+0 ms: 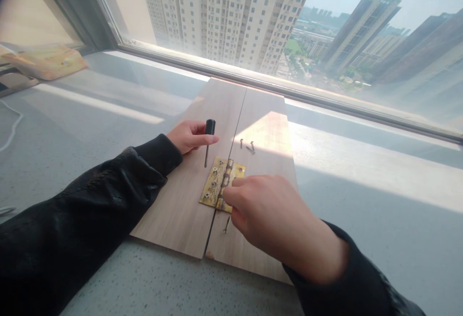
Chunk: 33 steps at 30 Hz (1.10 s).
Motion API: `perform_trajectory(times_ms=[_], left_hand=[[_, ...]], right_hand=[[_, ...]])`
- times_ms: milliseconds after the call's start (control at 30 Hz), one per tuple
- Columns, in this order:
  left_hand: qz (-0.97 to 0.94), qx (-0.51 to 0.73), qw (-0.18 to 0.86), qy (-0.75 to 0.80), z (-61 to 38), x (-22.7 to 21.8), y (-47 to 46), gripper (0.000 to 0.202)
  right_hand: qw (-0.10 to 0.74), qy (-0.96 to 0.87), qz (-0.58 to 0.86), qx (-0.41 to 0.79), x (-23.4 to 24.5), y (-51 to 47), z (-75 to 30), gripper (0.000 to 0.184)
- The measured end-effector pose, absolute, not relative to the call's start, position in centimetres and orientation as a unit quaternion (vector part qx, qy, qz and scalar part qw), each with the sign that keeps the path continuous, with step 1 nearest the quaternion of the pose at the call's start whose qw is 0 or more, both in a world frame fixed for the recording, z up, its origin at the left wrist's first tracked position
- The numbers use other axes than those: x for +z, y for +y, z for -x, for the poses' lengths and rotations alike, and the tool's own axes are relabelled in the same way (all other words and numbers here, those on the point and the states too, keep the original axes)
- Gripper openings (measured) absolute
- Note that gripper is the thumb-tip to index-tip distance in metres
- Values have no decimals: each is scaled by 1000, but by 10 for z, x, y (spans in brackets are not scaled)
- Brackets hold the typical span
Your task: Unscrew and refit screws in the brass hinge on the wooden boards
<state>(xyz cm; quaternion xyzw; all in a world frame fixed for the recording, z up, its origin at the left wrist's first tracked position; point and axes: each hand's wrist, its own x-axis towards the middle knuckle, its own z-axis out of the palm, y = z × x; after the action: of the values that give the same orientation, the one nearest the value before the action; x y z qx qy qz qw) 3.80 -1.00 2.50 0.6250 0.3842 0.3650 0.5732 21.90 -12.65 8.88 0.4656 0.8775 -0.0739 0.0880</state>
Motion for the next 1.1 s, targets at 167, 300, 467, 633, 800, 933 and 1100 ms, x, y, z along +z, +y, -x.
perform_trajectory(times_ms=[167,300,467,633,800,933,1100], left_hand=[[-629,363,575,376,-38,24,-9,28],[-625,373,573,377,-38,24,-9,28],[-636,364,567,377,-37,23,-9,25],[-636,365,566,376,-37,22,-9,26],[-629,363,572,383,-37,23,-9,27],[-622,359,581,382,-37,23,-9,26],[-627,360,577,380,-37,22,-9,26]], right_hand=[[85,852,-508,-96,92,-129,-222,7],[92,843,-515,-124,94,-131,-223,5],[102,858,-464,-197,100,-138,-215,8],[210,865,-397,-223,99,-163,-193,5],[353,852,-295,-251,61,-193,-160,9],[342,843,-315,-269,50,-198,-149,14],[172,896,-332,-241,78,-178,-170,12]])
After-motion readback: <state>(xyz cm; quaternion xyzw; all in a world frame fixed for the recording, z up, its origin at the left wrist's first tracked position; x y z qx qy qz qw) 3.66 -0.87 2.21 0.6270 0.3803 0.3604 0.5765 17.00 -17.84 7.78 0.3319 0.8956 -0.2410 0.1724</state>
